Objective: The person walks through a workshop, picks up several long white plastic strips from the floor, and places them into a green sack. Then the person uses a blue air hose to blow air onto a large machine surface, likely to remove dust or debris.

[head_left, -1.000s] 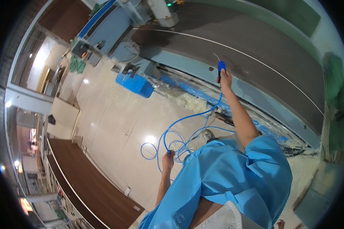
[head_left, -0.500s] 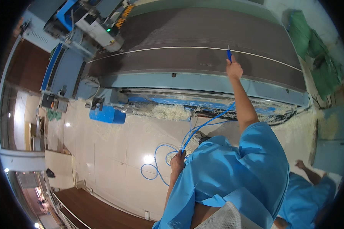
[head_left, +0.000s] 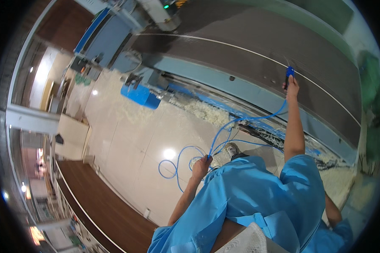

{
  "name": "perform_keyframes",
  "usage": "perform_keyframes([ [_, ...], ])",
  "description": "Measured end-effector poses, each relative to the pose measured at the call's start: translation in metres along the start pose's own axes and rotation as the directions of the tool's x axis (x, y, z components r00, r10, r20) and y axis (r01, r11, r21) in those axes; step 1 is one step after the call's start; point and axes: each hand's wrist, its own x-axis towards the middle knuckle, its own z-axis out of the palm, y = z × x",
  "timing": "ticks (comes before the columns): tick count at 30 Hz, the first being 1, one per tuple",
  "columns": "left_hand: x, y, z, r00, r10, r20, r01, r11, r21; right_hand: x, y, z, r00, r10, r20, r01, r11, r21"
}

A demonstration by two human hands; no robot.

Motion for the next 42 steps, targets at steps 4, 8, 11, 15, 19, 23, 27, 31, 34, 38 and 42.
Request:
perform_keyframes([
  [4,-0.018,-0.036,-0.015,0.971,-0.185,-0.151,0.164,0.976,-0.145,-0.027,0.019,0.120,0.937,0.135,0.321,-0.191,0.970,0.148],
  [8,-0.056,-0.067,-0.023,0.902,-0.364,-0.235,0.298,0.915,-0.274,-0.070,0.031,0.206,0.793,0.274,0.544,-0.343,0.939,0.028],
  [11,-0.080,-0.087,-0.019,0.850,-0.473,-0.233,0.408,0.870,-0.277,-0.092,0.040,0.241,0.746,0.319,0.584,-0.366,0.930,-0.039],
  [15,-0.097,-0.114,-0.006,0.822,-0.526,-0.217,0.459,0.839,-0.293,-0.108,0.048,0.265,0.893,0.219,0.393,-0.285,0.951,0.118],
  [19,-0.093,-0.149,-0.004,0.816,-0.554,-0.165,0.492,0.815,-0.307,-0.128,0.053,0.289,0.981,0.147,0.123,-0.170,0.965,0.200],
  [23,-0.073,-0.200,-0.025,0.851,-0.487,-0.198,0.405,0.847,-0.344,-0.161,0.060,0.331,0.913,0.194,0.359,-0.236,0.969,0.077],
  [27,-0.062,-0.261,-0.057,0.840,-0.490,-0.232,0.420,0.859,-0.295,-0.191,0.070,0.384,0.864,0.175,0.471,-0.155,0.985,-0.081],
  [31,-0.063,-0.314,-0.085,0.845,-0.437,-0.309,0.334,0.882,-0.333,-0.213,0.083,0.410,0.985,0.101,0.143,-0.102,0.995,0.000],
  [34,-0.061,-0.341,-0.097,0.877,-0.387,-0.286,0.259,0.880,-0.398,-0.228,0.096,0.399,0.976,0.150,-0.159,-0.119,0.974,0.191],
  [38,-0.056,-0.366,-0.114,0.924,-0.322,-0.209,0.248,0.917,-0.313,-0.246,0.106,0.368,0.909,0.101,-0.404,0.032,0.950,0.309],
  [42,-0.035,-0.376,-0.126,0.949,-0.263,-0.173,0.203,0.932,-0.301,-0.253,0.108,0.362,0.920,0.133,-0.370,0.093,0.840,0.535],
])
